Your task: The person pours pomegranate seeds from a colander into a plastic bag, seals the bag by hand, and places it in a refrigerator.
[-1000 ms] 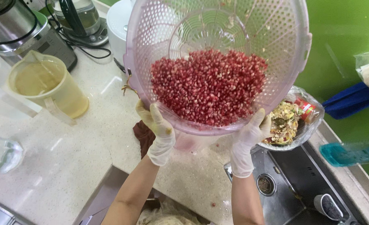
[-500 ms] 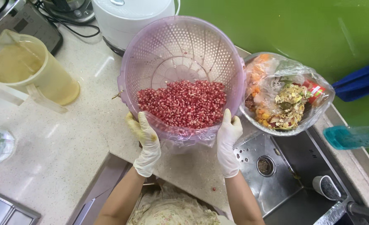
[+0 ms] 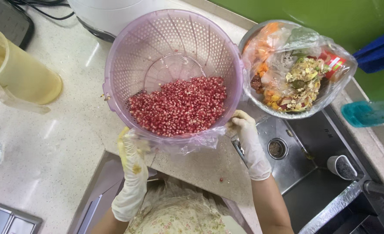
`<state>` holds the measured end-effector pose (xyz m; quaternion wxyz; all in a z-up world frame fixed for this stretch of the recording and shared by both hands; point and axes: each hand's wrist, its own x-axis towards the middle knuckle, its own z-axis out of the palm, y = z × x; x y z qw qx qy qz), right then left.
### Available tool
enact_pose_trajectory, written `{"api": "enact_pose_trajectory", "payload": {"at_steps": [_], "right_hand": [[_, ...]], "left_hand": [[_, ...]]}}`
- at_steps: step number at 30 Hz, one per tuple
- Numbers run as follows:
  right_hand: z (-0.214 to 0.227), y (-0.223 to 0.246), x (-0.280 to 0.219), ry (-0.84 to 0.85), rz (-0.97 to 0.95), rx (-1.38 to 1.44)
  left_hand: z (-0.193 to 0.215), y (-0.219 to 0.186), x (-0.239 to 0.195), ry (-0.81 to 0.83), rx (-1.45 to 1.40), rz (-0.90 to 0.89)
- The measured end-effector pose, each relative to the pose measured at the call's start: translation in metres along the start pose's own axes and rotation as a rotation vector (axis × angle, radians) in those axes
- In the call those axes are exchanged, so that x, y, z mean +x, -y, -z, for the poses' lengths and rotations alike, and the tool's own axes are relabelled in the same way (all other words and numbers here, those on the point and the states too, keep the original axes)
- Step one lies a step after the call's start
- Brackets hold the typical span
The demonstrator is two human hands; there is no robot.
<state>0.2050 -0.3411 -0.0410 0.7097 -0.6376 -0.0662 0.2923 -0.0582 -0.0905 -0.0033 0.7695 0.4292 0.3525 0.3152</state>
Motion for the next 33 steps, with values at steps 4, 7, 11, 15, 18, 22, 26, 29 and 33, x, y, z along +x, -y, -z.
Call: {"api": "enact_pose_trajectory", "payload": {"at_steps": [4, 7, 11, 15, 18, 22, 26, 29, 33], "right_hand": [[-0.010, -0.022, -0.007, -0.088, 0.484, -1.079], [-0.016, -0.050, -0.003, -0.114, 0.532, -1.413], [-0.009, -0.064, -0.014, -0.012, 0.617, -1.363], [0.000, -0.056, -0.035, -0.014, 0.683, -1.290], [0.003, -0.040, -0.057, -0.022, 0.556, -1.073], [0.005, -0.009, -0.105, -0.007, 0.063, -0.678], [-0.017, 0.007, -0.160, 0.147, -0.152, -0.728], [-0.036, -0.019, -0.181, 0.139, 0.294, -0.936], [-0.034, -0.065, -0.192, -0.083, 0.287, -0.930]], "left_hand": [[0.004, 0.005, -0.024, 0.007, 0.059, -0.072], [0.006, -0.003, -0.059, 0.110, 0.270, -0.229], [0.000, -0.016, -0.077, 0.320, 0.372, -0.284], [0.007, -0.025, -0.095, 0.363, 0.391, -0.092], [0.007, -0.032, -0.104, 0.460, 0.433, -0.146], [0.008, -0.050, -0.104, 0.602, 0.447, -0.207], [0.008, -0.064, -0.091, 0.739, 0.587, -0.218], [0.012, -0.078, -0.085, 0.808, 0.757, -0.319], [0.020, -0.093, -0.083, 0.775, 1.019, -0.363]]}}
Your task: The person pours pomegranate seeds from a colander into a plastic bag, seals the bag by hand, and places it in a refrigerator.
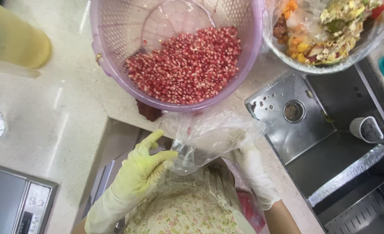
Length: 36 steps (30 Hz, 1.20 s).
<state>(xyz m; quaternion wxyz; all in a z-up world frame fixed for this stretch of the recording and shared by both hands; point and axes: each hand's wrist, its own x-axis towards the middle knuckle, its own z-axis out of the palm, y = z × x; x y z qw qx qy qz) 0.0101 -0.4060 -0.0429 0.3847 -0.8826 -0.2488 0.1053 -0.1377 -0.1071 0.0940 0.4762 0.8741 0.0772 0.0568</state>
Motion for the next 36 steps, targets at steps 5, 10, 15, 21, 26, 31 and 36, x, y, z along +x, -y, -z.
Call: {"api": "enact_pose_trajectory", "payload": {"at_steps": [5, 10, 15, 21, 26, 31, 36], "right_hand": [[0.003, -0.005, 0.003, -0.043, -0.059, -0.325], [0.069, 0.086, 0.014, -0.398, -0.035, 0.640], [0.070, 0.161, 0.050, 0.434, 0.013, 0.266], [0.043, 0.159, 0.097, 0.509, 0.381, -0.189], [0.115, 0.138, 0.122, 0.975, 0.343, -0.050], [0.118, 0.132, 0.187, 0.592, 0.014, 0.611], [0.057, 0.141, 0.276, 0.468, -0.339, 0.274]], "left_hand": [[0.015, 0.003, -0.004, 0.206, -0.178, 0.220], [0.014, 0.000, 0.006, 0.155, -0.284, 0.101], [0.011, -0.003, 0.014, 0.058, -0.222, -0.096], [0.026, -0.014, 0.025, 0.194, -0.117, -0.030], [0.019, -0.023, 0.040, 0.180, -0.051, 0.234], [-0.034, 0.002, 0.067, -0.119, -0.140, 0.327], [-0.048, 0.034, 0.082, -0.531, 0.110, 0.007]]}}
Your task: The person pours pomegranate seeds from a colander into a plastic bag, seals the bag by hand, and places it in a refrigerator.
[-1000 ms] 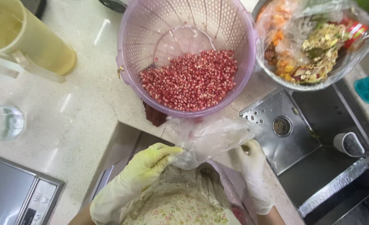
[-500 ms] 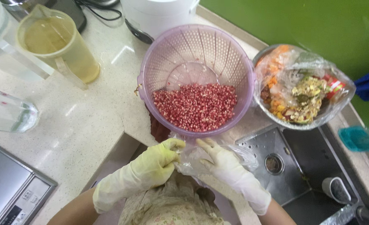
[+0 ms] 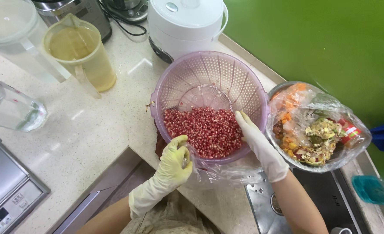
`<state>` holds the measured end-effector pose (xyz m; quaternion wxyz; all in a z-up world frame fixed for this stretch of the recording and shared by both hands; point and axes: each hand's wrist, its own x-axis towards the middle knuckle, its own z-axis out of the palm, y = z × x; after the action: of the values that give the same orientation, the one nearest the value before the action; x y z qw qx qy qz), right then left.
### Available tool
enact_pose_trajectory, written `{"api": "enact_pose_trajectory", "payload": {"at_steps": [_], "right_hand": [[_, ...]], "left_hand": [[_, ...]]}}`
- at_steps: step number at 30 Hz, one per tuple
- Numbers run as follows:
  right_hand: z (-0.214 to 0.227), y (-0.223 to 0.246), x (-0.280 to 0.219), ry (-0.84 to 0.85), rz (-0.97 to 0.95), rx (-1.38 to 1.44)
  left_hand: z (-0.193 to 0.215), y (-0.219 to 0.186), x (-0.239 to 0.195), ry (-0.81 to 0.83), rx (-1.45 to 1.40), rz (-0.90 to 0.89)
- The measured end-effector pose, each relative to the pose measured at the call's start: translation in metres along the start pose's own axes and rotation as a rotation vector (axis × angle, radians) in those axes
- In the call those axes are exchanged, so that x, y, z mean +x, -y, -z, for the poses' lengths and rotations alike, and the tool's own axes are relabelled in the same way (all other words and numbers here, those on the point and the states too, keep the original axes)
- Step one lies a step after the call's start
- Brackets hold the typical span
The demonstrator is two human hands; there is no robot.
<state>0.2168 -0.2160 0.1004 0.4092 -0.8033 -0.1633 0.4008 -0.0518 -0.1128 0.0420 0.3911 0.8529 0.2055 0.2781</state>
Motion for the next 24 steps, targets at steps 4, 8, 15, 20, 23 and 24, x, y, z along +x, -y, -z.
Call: {"api": "enact_pose_trajectory", "payload": {"at_steps": [4, 8, 15, 20, 23, 24], "right_hand": [[-0.014, -0.013, 0.052, 0.012, -0.293, -0.050], [-0.030, -0.030, 0.100, 0.159, 0.003, 0.024], [-0.074, -0.050, 0.126, 0.168, -0.159, -0.021], [-0.064, -0.073, 0.148, 0.093, -0.246, 0.310], [-0.054, -0.058, 0.127, 0.239, -0.234, 0.497], [-0.050, -0.048, 0.120, 0.241, -0.243, 0.499]], "left_hand": [[-0.007, 0.024, 0.004, -0.056, 0.062, -0.139], [-0.013, 0.033, 0.014, 0.014, -0.016, -0.152], [-0.002, 0.035, 0.023, 0.174, -0.081, -0.103], [0.025, 0.018, 0.023, 0.254, -0.274, -0.037], [0.044, 0.009, 0.022, 0.283, -0.113, -0.022], [0.050, 0.007, 0.023, 0.255, -0.008, -0.051]]}}
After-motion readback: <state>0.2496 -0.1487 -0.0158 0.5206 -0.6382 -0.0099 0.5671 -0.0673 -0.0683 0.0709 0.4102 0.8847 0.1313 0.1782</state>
